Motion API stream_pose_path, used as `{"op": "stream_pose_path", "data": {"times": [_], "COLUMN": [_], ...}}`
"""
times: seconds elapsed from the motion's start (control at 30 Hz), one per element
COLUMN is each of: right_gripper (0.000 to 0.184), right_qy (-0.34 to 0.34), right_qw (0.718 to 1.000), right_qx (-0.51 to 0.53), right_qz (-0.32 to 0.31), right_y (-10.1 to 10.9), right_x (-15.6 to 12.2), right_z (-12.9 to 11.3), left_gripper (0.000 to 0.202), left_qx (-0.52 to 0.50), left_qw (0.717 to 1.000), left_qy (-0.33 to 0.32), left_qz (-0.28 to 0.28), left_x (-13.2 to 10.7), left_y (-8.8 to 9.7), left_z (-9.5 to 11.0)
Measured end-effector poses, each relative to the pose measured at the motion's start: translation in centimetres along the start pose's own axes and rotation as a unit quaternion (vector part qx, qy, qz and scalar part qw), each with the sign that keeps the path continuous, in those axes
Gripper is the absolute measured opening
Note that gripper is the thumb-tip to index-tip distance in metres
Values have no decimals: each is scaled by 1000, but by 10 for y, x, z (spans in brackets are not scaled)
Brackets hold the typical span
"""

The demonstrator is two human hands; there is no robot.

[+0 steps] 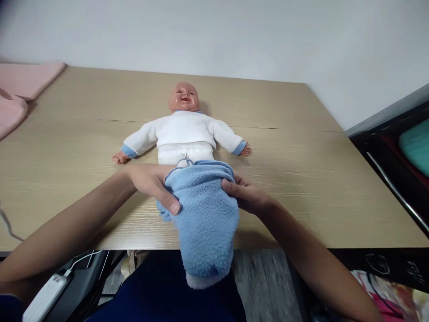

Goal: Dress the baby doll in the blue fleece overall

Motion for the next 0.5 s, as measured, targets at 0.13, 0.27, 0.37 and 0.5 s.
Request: {"op": "stream_pose_path", "data": {"times": [0.13,0.27,0.37,0.5], "right_gripper": [66,58,51,33], "right_qy": [-20,28,75,76], "right_qw": [998,995,979,977], "right_qx": [43,-28,-90,-161], "right_qz": [37,-94,-168,-118], "right_y": [-5,-21,-26,-16], "right_x": [1,-1,-12,-23], "right_z": [6,-16,-33,-36], "left_gripper": [42,56,53,39], "left_qx": [-16,0,41,107], "left_qw": [995,989,987,985], "left_qy": [-79,-95,-71,-58], "left_qz": [57,115,137,121], "left_x": [-6,-13,-9,0], "left_y": [18,24,19,8], "left_z": [2,3,4,7]}}
Point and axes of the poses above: each hand's wrist, its own x-axis towards the middle knuckle, its own y-axis out of the back of the hand, z = x × y, the point moved 9 cm from there along x, towards the middle knuckle, and after that the axes turned 15 degrees about -x, right-handed, at the moved point
